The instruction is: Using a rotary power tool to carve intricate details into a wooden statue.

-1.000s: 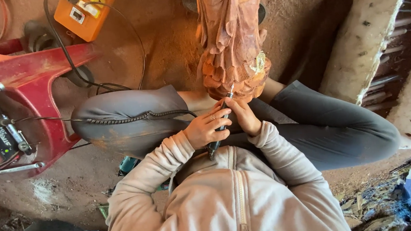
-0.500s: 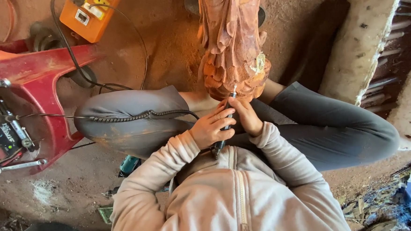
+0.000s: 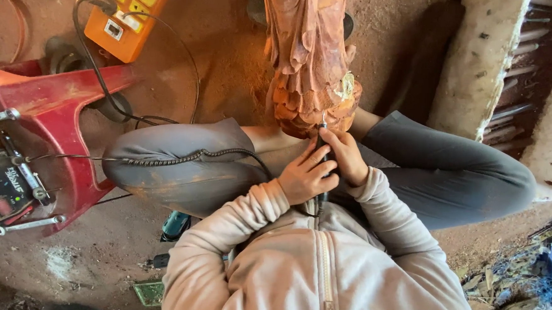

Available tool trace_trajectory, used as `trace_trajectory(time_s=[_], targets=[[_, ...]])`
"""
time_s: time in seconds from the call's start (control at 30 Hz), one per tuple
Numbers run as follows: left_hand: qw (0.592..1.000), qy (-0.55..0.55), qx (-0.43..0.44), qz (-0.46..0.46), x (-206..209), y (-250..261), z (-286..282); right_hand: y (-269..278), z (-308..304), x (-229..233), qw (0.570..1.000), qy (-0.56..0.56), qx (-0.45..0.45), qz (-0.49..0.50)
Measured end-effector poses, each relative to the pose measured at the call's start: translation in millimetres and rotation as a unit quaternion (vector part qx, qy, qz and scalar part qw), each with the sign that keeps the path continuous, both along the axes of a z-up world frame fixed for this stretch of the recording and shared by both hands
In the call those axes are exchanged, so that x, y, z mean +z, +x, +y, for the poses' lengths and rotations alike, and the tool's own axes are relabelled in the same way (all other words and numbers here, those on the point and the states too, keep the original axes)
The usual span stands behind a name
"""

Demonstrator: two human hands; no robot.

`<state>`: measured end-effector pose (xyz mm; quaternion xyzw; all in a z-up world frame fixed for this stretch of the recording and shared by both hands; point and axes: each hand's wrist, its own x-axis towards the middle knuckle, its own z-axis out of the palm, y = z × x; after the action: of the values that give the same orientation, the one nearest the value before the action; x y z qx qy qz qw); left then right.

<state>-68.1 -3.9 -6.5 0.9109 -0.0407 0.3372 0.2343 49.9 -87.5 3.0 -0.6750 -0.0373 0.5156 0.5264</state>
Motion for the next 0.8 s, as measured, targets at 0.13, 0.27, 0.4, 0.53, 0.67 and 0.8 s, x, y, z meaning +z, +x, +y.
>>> trace_trajectory(time_s=[0.13, 0.27, 0.4, 0.53, 0.67, 0.8], targets=[[0.999, 0.011, 0.027, -0.016, 20, 17, 2, 9, 3, 9, 1.000, -0.002, 0.006, 0.015], [0.998, 0.032, 0.043, -0.016, 26, 22, -6, 17, 5, 5, 0.999, -0.005, 0.031, 0.040], [0.998, -0.007, 0.025, -0.056, 16, 37, -26, 33, 14, 20, 0.991, 0.007, 0.114, 0.062], [0.996, -0.047, 0.026, -0.071, 33, 64, -35, 62, 9, 1, 0.963, 0.005, 0.268, 0.009], [0.995, -0.053, 0.048, -0.067, 23, 79, -45, 80, 28, 32, 0.946, 0.010, 0.325, -0.004], [0.994, -0.052, 0.086, -0.049, 10, 90, -54, 97, 34, 37, 0.924, 0.026, 0.382, -0.023]])
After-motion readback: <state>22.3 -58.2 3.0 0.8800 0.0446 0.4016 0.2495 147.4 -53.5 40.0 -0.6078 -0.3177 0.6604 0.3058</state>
